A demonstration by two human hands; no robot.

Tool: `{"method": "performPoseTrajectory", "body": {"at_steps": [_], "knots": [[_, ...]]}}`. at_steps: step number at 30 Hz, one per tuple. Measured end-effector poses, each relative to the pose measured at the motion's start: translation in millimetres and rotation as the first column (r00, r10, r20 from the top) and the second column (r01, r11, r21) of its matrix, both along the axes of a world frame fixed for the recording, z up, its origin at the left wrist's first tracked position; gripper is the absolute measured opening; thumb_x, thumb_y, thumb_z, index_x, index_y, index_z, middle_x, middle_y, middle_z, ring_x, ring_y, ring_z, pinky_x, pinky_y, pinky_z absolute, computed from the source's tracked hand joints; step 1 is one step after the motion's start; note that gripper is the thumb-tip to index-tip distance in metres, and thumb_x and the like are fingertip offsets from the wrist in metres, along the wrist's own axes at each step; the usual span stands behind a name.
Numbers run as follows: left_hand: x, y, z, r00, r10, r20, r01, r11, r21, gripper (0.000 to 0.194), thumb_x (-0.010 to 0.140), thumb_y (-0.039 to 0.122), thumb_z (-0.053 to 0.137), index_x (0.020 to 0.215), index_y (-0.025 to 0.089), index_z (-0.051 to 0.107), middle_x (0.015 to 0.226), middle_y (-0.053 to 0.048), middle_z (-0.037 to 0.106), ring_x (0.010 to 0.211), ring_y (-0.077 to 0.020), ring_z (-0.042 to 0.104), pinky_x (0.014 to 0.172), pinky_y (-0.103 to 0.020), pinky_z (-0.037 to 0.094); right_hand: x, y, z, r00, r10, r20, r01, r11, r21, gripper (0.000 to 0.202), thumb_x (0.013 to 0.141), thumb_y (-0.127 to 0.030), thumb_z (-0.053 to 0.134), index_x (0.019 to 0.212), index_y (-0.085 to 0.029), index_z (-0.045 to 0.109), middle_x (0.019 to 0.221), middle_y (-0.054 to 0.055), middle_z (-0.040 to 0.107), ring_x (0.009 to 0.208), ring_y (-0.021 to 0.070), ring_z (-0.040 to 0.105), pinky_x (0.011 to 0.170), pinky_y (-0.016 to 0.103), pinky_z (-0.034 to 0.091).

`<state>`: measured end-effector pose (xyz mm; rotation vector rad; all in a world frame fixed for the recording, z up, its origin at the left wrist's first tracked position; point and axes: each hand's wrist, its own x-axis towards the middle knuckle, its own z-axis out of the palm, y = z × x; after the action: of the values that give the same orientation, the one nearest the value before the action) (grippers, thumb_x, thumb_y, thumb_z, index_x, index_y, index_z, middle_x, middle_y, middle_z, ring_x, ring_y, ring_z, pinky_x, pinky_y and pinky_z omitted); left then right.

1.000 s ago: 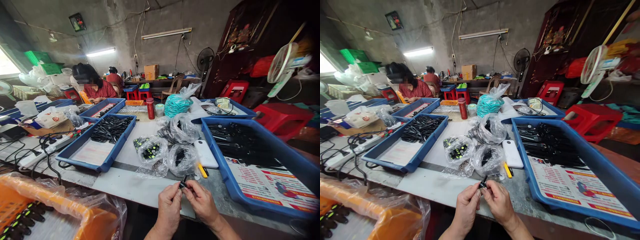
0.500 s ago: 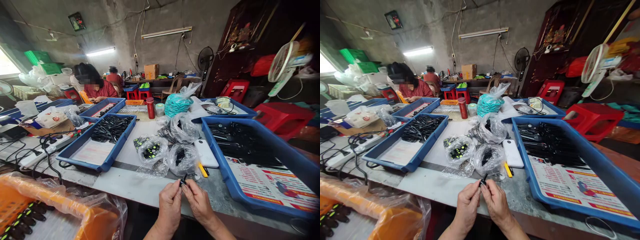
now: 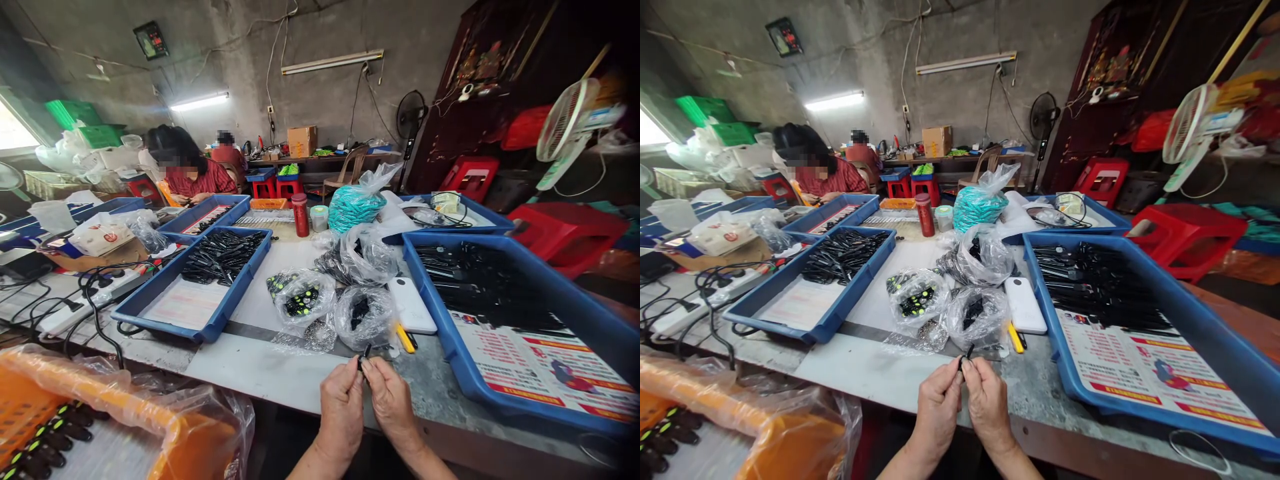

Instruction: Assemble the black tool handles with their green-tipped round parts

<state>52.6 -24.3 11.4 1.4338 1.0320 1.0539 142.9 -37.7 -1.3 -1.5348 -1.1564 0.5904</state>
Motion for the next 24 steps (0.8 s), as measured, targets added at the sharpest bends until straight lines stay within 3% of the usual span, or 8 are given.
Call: {"method": "performPoseTrajectory", "body": {"at_steps": [5, 8, 14, 19, 24], "knots": [[-1, 6, 0.3, 0.995, -0.034, 0.096, 0.050, 0.984, -0.170, 0.031, 0.077, 0.038, 0.050, 0.083, 0.012, 0.066, 0.049, 0.004, 0.042, 0.039, -0.0060, 0.032, 0.038, -0.018, 0.026, 3, 4, 1.3, 0.983, 0.088, -0.160, -0.100, 0.993, -0.070, 0.041, 0.080, -0.052, 0.040, 0.055, -0.019, 0.044, 0.049, -0.003, 0.039, 0.047, 0.0145, 0.039, 0.043, 0.023, 0.031], [-4, 9, 3.4, 0.983, -0.021, 0.183, 0.075, 0.952, -0.297, 0.033, 0.074, 0.042, 0.052, 0.078, 0.011, 0.063, 0.047, 0.005, 0.043, 0.035, -0.0042, 0.031, 0.035, -0.017, 0.023, 6, 2, 3.3, 0.965, 0.139, -0.223, -0.164, 0.982, -0.097, 0.045, 0.080, -0.057, 0.037, 0.057, -0.019, 0.044, 0.047, -0.004, 0.036, 0.044, 0.0137, 0.035, 0.041, 0.023, 0.029], [-10, 13, 14.0, 0.883, 0.235, 0.406, 0.012, 0.854, -0.521, 0.038, 0.059, 0.043, 0.068, 0.080, 0.012, 0.060, 0.062, 0.001, 0.055, 0.044, -0.0087, 0.051, 0.043, -0.020, 0.038, 6, -15, -1.3, 0.976, 0.173, -0.130, -0.188, 0.976, -0.109, 0.039, 0.081, -0.050, 0.042, 0.056, -0.019, 0.045, 0.050, -0.004, 0.036, 0.047, 0.0139, 0.036, 0.044, 0.022, 0.030], [-8, 14, 22.2, 0.824, 0.328, 0.462, -0.015, 0.828, -0.560, 0.034, 0.057, 0.040, 0.070, 0.074, 0.012, 0.061, 0.059, 0.000, 0.057, 0.053, -0.0109, 0.054, 0.052, -0.021, 0.041, -3, -20, -4.4, 0.951, 0.301, -0.062, -0.307, 0.942, -0.132, 0.037, 0.082, -0.045, 0.041, 0.058, -0.019, 0.047, 0.050, -0.004, 0.037, 0.047, 0.0131, 0.036, 0.043, 0.021, 0.029], [-6, 8, 26.6, 0.833, 0.279, 0.477, 0.011, 0.855, -0.519, 0.030, 0.062, 0.039, 0.067, 0.075, 0.013, 0.060, 0.060, 0.001, 0.054, 0.057, -0.0104, 0.051, 0.055, -0.020, 0.037, -15, -16, -3.8, 0.926, 0.349, -0.145, -0.368, 0.919, -0.139, 0.034, 0.081, -0.044, 0.042, 0.058, -0.019, 0.046, 0.048, -0.005, 0.036, 0.043, 0.0113, 0.033, 0.040, 0.020, 0.028]]}}
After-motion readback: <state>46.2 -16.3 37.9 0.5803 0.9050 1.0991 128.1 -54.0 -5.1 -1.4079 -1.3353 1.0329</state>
